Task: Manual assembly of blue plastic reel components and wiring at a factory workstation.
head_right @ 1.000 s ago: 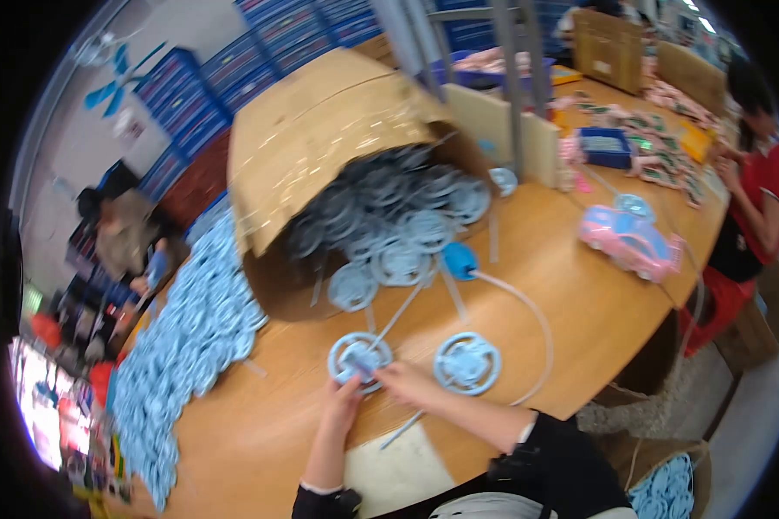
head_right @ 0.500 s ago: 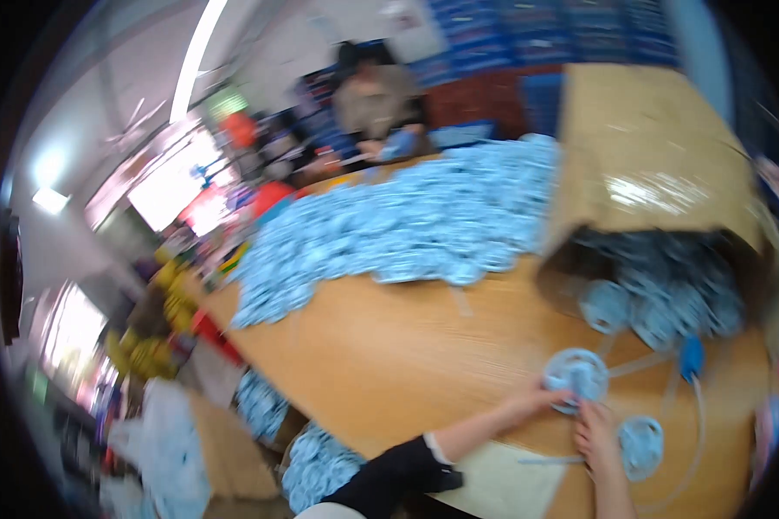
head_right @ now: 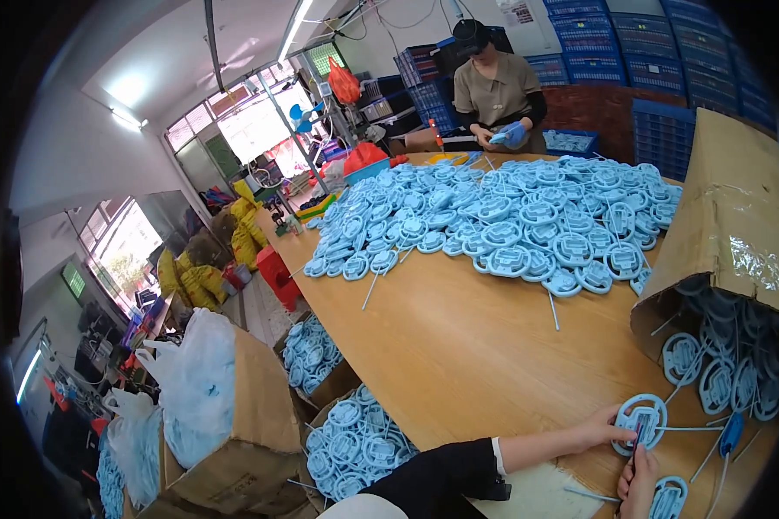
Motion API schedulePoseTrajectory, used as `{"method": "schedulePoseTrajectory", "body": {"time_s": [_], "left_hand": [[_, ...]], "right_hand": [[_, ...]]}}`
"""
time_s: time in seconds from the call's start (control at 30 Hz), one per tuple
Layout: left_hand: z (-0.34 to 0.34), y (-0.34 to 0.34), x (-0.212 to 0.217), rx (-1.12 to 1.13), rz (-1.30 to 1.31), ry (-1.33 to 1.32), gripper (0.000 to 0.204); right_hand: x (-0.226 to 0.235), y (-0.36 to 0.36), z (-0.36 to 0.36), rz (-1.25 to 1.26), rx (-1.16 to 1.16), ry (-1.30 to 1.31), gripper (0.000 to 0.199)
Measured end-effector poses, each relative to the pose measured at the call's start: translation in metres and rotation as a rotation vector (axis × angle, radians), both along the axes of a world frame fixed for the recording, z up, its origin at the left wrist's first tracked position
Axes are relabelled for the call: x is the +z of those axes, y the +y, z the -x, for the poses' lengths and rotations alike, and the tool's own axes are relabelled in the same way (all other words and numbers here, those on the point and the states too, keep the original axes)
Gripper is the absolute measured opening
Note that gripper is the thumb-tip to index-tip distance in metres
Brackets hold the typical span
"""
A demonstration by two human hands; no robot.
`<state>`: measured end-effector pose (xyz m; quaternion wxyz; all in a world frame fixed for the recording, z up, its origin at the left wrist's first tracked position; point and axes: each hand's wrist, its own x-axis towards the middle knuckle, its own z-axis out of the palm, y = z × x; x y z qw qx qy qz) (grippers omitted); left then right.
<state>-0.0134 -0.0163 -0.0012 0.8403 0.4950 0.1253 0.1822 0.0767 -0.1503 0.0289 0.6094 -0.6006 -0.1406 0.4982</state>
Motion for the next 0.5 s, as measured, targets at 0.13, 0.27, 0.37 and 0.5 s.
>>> {"method": "schedulePoseTrajectory", "body": {"time_s": [0.13, 0.27, 0.37, 0.5], "left_hand": [[0.003, 0.000, 0.002, -0.028, 0.031, -0.021, 0.046], [-0.018, -0.004, 0.004, -0.032, 0.012, 0.080, 0.036], [0.003, 0.008, 0.013, 0.009, 0.029, 0.244, 0.029], [-0.008, 0.016, -0.006, 0.043, 0.071, 0.253, 0.045]], "right_hand": [[-0.004, -0.001, 0.002, -0.021, -0.001, -0.015, 0.022], [-0.010, -0.007, -0.018, -0.010, -0.050, 0.093, 0.021], [-0.006, 0.010, -0.008, -0.085, 0.054, 0.217, 0.016], [-0.018, 0.018, -0.017, -0.034, 0.097, 0.202, 0.021]]}}
